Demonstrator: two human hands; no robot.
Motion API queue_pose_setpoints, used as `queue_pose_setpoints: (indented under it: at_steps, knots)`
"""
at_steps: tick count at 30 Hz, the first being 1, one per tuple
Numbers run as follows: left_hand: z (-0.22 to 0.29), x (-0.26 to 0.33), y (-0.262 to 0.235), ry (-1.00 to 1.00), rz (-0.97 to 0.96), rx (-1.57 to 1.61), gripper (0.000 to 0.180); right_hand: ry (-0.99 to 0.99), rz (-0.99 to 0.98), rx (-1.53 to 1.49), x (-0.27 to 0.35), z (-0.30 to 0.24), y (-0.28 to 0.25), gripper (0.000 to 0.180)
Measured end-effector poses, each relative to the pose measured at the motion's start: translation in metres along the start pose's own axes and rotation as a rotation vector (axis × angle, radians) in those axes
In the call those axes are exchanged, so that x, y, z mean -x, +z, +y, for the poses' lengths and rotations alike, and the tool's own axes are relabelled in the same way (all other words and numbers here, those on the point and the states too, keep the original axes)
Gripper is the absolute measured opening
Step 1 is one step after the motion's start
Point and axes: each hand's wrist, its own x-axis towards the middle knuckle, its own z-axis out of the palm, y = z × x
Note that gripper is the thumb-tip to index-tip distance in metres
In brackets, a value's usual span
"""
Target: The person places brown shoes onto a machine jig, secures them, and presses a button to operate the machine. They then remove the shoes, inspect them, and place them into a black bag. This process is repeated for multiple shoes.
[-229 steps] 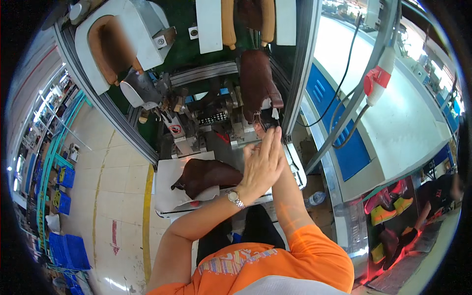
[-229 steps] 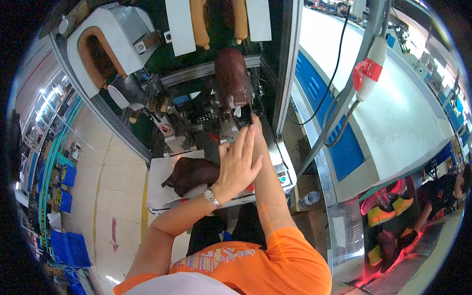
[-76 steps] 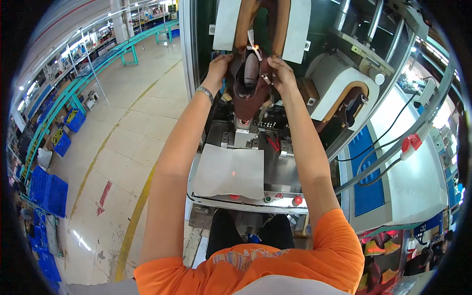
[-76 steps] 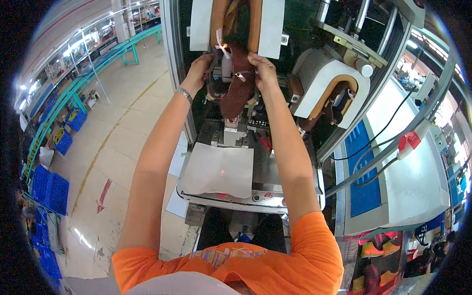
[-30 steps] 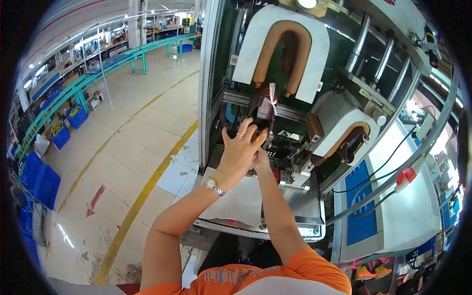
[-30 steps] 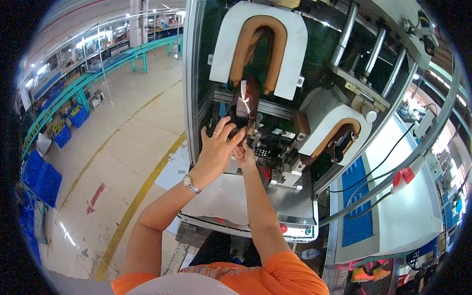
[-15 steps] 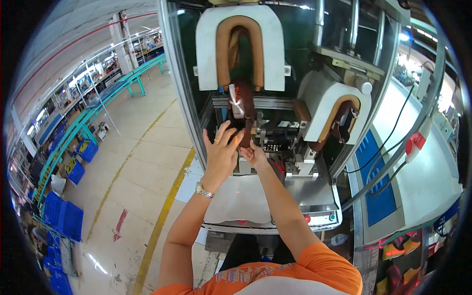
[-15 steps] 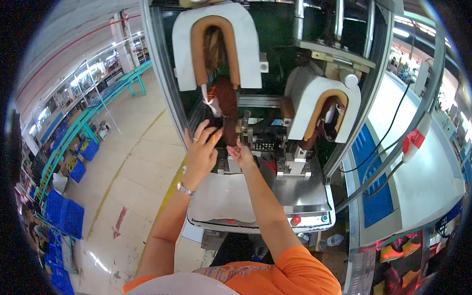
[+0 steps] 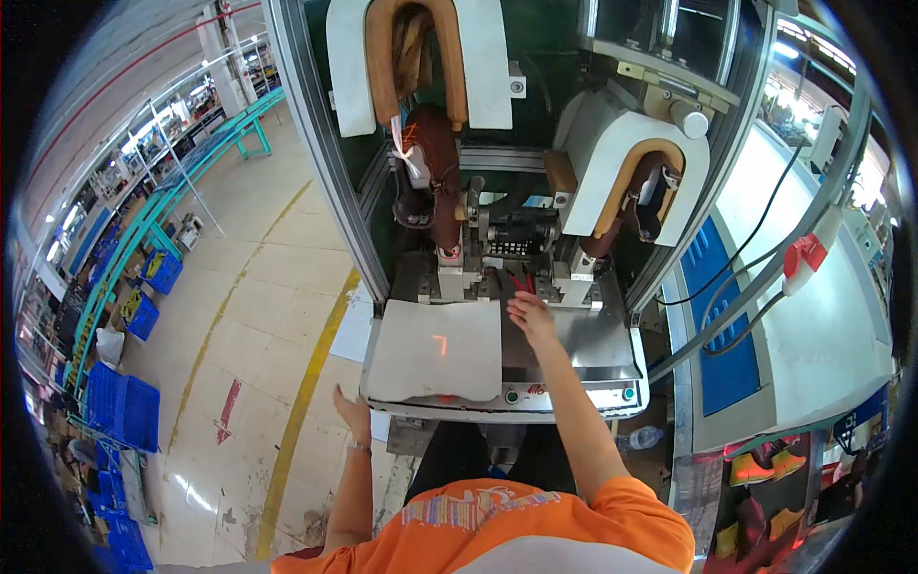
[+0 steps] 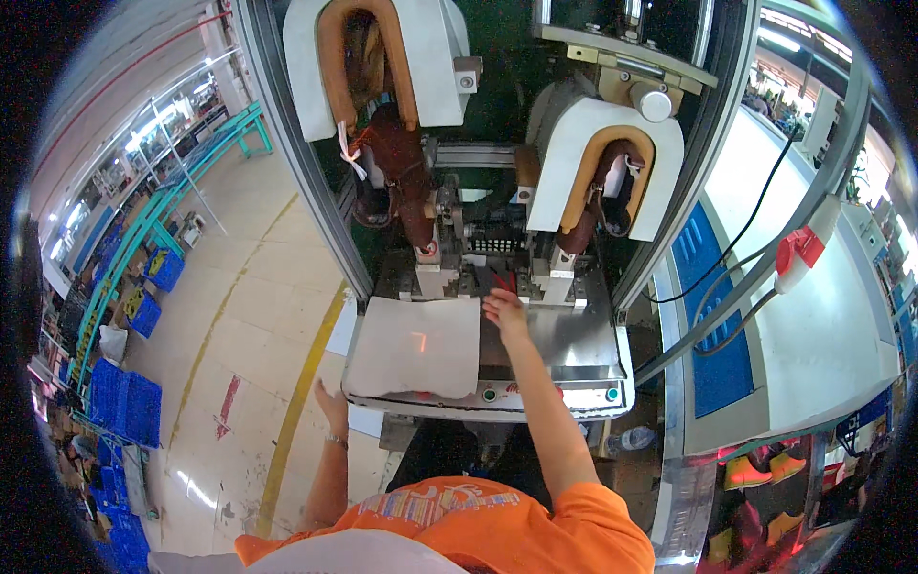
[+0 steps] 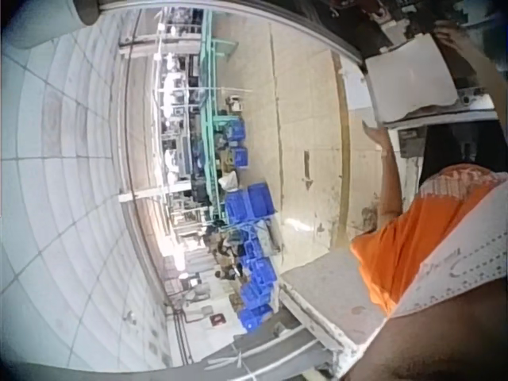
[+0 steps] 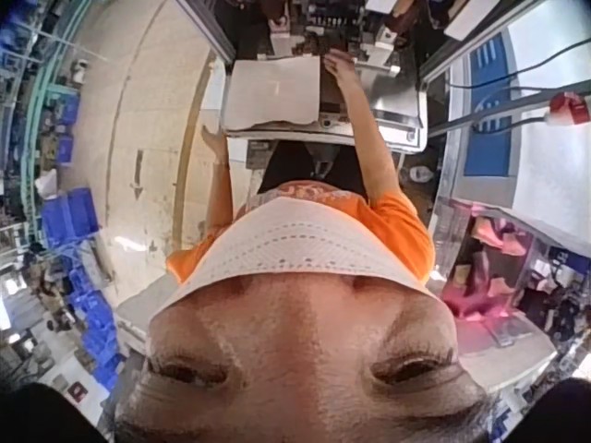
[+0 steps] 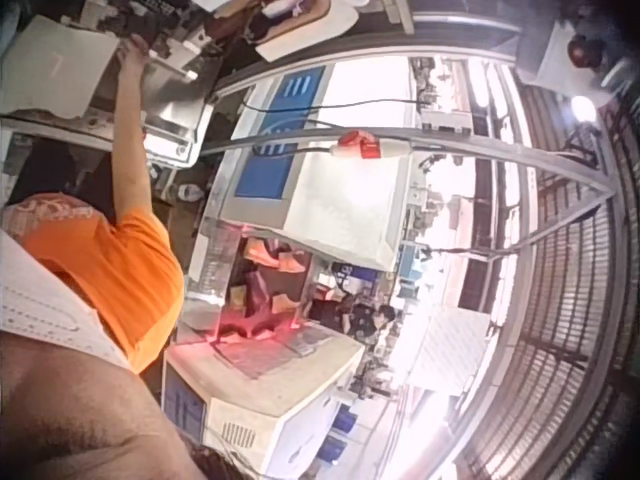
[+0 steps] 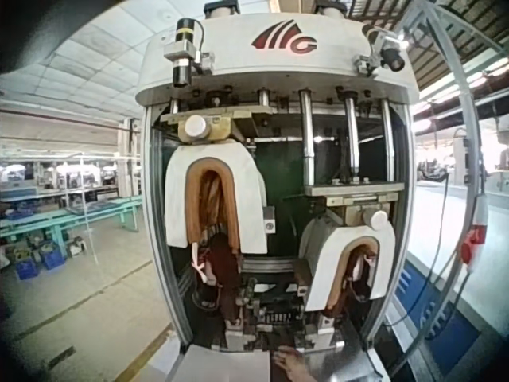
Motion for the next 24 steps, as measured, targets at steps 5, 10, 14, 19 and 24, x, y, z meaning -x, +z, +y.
queue_pose_setpoints:
  at_steps: [5, 10, 14, 19, 24]
  knots:
    - [0.008, 0.029, 0.003, -0.812, -0.534, 0.663, 0.065, -0.057, 0.026, 0.015, 0.015, 0.007, -0.050, 0.017]
    - [0.044, 0.026, 0.014, -0.901, -0.421, 0.499, 0.069, -0.100, -0.008, 0.066, 0.039, 0.016, -0.057, 0.015]
    - [0.023, 0.028, 0.045, -0.685, -0.098, 0.184, 0.067, -0.137, 0.042, 0.108, 0.061, 0.024, -0.063, 0.015]
    - [0.063, 0.034, 0.037, -0.601, -0.101, 0.112, 0.061, -0.427, 0.140, 0.204, 0.062, 0.048, -0.129, 0.015]
    - [0.055, 0.035, 0.027, -0.326, -0.139, 0.216, 0.054, -0.665, 0.364, 0.380, 0.081, 0.049, -0.182, 0.016]
